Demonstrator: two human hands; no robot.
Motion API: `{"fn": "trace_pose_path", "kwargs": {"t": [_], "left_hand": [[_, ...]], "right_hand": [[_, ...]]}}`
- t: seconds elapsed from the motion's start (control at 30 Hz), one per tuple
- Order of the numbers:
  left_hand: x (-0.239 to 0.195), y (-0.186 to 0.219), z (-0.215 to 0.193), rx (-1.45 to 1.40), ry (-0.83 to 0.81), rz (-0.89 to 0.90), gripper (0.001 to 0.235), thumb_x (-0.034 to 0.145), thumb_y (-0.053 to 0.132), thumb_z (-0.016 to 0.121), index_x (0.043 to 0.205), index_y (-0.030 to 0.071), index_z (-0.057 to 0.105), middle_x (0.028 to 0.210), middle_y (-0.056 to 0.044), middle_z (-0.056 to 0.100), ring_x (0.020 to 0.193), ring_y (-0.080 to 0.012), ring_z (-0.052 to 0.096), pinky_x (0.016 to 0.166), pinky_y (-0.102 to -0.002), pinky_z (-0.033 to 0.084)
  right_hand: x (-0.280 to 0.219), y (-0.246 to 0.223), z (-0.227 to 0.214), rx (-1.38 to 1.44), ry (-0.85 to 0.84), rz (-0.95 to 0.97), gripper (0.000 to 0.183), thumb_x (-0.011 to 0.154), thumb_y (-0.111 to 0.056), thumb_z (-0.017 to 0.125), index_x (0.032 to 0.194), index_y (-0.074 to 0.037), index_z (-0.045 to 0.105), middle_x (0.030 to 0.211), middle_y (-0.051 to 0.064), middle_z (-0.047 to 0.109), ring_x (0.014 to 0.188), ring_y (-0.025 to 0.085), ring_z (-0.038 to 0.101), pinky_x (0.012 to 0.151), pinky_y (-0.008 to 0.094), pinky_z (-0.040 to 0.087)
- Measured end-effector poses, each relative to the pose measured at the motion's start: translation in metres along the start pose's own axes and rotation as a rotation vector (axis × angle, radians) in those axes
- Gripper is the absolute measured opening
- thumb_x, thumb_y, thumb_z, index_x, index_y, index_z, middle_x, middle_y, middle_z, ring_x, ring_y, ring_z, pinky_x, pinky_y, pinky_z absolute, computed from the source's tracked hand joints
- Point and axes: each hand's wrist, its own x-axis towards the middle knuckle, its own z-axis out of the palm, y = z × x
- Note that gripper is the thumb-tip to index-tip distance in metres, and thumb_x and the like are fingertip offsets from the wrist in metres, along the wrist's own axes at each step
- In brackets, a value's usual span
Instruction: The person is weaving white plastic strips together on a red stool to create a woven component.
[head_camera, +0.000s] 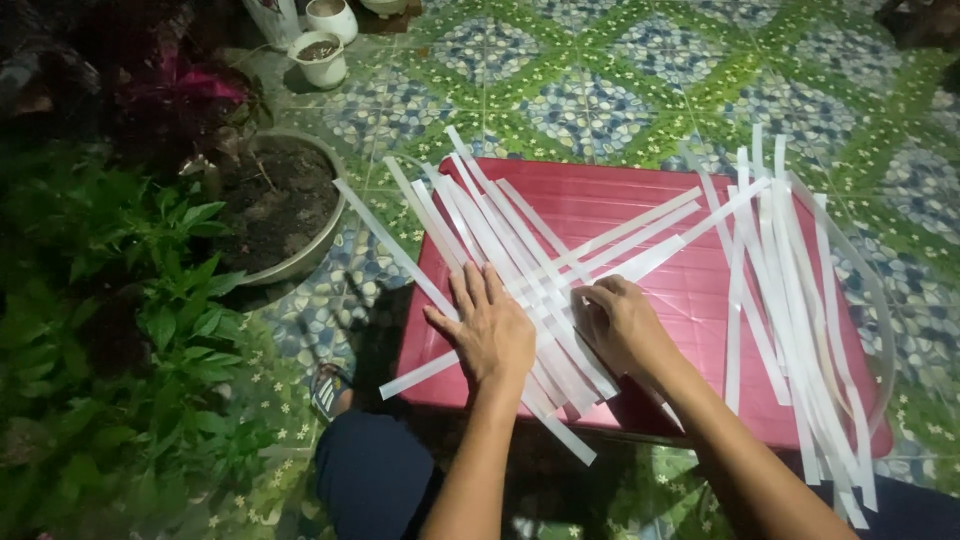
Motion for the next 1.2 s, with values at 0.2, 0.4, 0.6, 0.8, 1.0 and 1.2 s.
{"fn": "trace_pose_path", "kwargs": {"t": [0.2,0.4,0.6,0.8,1.0,1.2], "left_hand": [[-0.001,0.001,-0.005,-0.04,-0.015,-0.006,0.048,0.088,0.02,0.023,0.134,0.011,0.032,0.141,-0.011,0.029,0.132,-0.0267,0.021,0.097,-0.067,0.005],[-0.002,0.0,-0.002,-0.034,-0.019,0.005,0.047,0.088,0.023,0.025,0.133,0.012,0.033,0.141,-0.01,0.029,0.132,-0.0264,0.02,0.098,-0.066,0.003],[-0.002,-0.001,0.004,-0.057,-0.008,0.002,0.047,0.089,0.024,0.025,0.133,0.011,0.033,0.141,-0.011,0.028,0.133,-0.0264,0.02,0.099,-0.065,0.002],[-0.003,-0.001,0.0,-0.065,-0.025,-0.004,0.048,0.088,0.024,0.026,0.134,0.012,0.032,0.142,-0.01,0.027,0.132,-0.0264,0.02,0.099,-0.066,0.002],[-0.003,-0.001,-0.002,-0.054,-0.014,-0.002,0.047,0.087,0.023,0.027,0.133,0.012,0.033,0.141,-0.01,0.028,0.132,-0.0263,0.021,0.099,-0.065,0.003],[-0.002,-0.002,0.004,-0.059,0.009,0.006,0.048,0.087,0.022,0.026,0.133,0.011,0.034,0.141,-0.01,0.029,0.132,-0.0271,0.021,0.099,-0.066,0.002]], "right_hand": [[-0.013,0.009,0.0,0.058,0.035,-0.104,0.022,0.072,-0.009,0.058,0.093,-0.007,0.065,0.088,0.016,0.061,0.085,0.034,0.06,0.074,0.039,0.051],[-0.019,-0.001,-0.016,0.076,-0.02,-0.081,0.025,0.072,-0.011,0.059,0.096,-0.008,0.063,0.088,0.014,0.059,0.084,0.033,0.06,0.073,0.04,0.051],[0.005,0.016,0.0,0.092,-0.07,0.073,0.02,0.073,-0.011,0.063,0.091,-0.007,0.066,0.078,0.014,0.063,0.076,0.033,0.063,0.067,0.04,0.051],[0.021,0.008,0.001,0.128,-0.133,0.27,0.016,0.07,-0.02,0.069,0.084,-0.013,0.07,0.074,0.01,0.066,0.073,0.029,0.065,0.066,0.038,0.051],[0.026,0.025,0.011,-0.052,-0.129,0.293,0.012,0.071,-0.022,0.067,0.08,-0.015,0.07,0.072,0.008,0.067,0.07,0.027,0.066,0.064,0.035,0.053],[0.03,0.018,0.009,-0.015,-0.155,0.375,0.013,0.07,-0.011,0.065,0.081,-0.01,0.07,0.073,0.012,0.067,0.073,0.031,0.066,0.063,0.038,0.053]]}}
